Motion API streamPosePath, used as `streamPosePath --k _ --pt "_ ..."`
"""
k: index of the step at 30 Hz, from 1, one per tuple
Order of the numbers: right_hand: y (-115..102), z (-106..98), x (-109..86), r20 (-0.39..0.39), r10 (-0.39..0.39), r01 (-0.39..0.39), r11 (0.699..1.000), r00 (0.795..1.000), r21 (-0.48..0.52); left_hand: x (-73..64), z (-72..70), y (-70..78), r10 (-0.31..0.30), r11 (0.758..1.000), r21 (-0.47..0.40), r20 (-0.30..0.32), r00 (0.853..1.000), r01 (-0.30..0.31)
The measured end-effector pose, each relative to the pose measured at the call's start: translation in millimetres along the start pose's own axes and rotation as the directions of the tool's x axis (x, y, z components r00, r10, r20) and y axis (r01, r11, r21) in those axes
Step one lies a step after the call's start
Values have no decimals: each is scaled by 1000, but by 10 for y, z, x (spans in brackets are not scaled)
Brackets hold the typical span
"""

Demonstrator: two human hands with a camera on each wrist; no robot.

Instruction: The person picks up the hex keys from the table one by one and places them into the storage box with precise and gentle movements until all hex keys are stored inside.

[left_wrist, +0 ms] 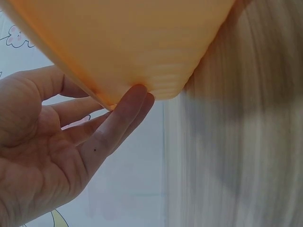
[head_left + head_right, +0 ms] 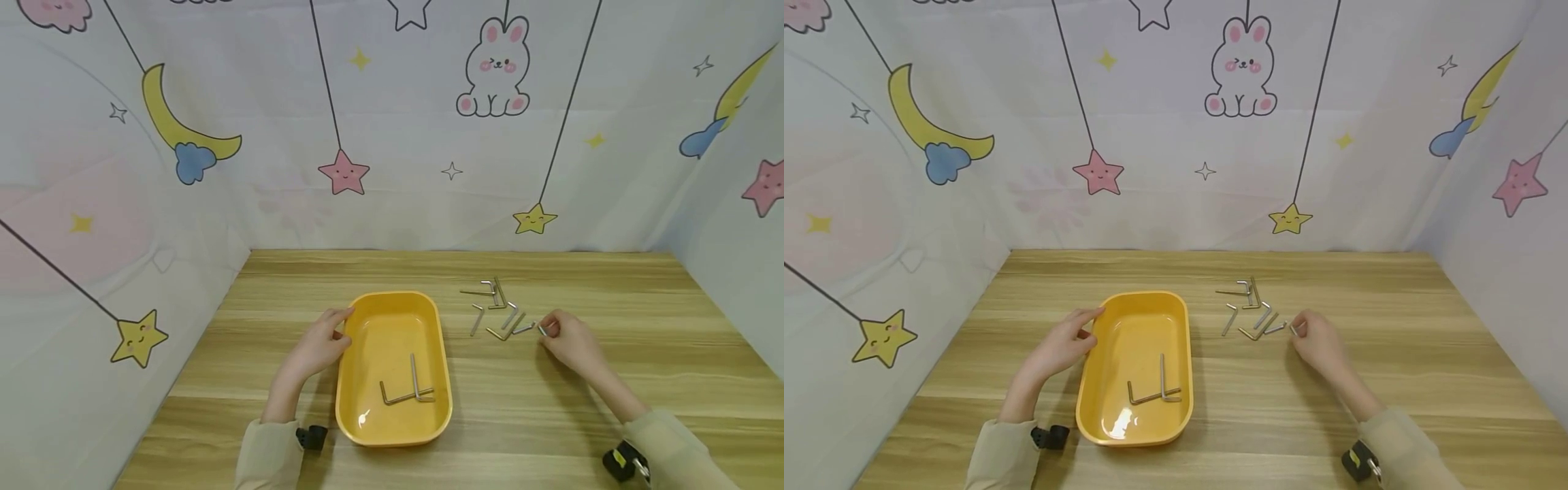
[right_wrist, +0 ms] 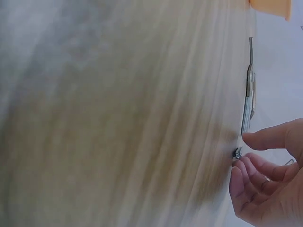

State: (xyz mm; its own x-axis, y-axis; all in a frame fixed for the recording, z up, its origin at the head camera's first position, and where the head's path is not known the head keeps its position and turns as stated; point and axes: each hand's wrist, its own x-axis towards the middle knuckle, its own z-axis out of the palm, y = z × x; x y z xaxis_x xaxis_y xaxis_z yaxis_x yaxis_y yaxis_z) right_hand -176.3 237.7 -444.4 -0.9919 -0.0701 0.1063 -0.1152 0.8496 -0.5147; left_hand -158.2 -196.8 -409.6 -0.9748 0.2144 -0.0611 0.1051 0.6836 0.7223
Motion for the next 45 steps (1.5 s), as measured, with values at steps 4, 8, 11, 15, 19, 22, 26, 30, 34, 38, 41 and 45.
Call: streamPosePath --k 4,8,11,15,19,22,26,30,34,38,41,45 --pt "1 -8 6 39 29 -28 1000 999 -6 -1 3 7 -2 1000 -1 1 1000 2" --pt "2 -20 17 80 53 -54 999 995 5 3 2 15 -1 1000 -3 3 1000 1" --pt "12 -23 33 96 60 -62 998 994 10 3 1 17 0 1000 -5 5 1000 0" --pt "26 -17 57 107 55 -55 999 993 -3 1 -1 5 -4 1000 -3 4 1000 4" --pt "29 -19 73 127 62 -60 998 990 -22 4 -2 -2 -4 1000 5 1 1000 4" --pt "20 -23 79 136 71 -66 997 988 -39 5 0 -2 -1 1000 9 0 1000 1" --pt "7 -29 83 127 65 -57 996 990 -69 4 1 -2 2 1000 8 1 1000 -2" --pt "0 -31 76 122 63 -55 996 991 -68 -1 1 3 1 1000 9 0 1000 -1" --pt "0 -28 71 119 64 -56 996 991 -64 -2 3 7 -2 1000 7 -2 1000 2" --pt "-3 -18 66 100 55 -48 996 993 -73 -6 1 7 -5 1000 9 -3 1000 5" --pt "-16 -12 49 86 44 -37 997 995 -72 -9 1 4 -9 1000 9 -3 1000 9" --pt "-31 -5 14 89 37 -32 998 995 -58 -2 9 -4 -10 1000 3 -2 1000 10"
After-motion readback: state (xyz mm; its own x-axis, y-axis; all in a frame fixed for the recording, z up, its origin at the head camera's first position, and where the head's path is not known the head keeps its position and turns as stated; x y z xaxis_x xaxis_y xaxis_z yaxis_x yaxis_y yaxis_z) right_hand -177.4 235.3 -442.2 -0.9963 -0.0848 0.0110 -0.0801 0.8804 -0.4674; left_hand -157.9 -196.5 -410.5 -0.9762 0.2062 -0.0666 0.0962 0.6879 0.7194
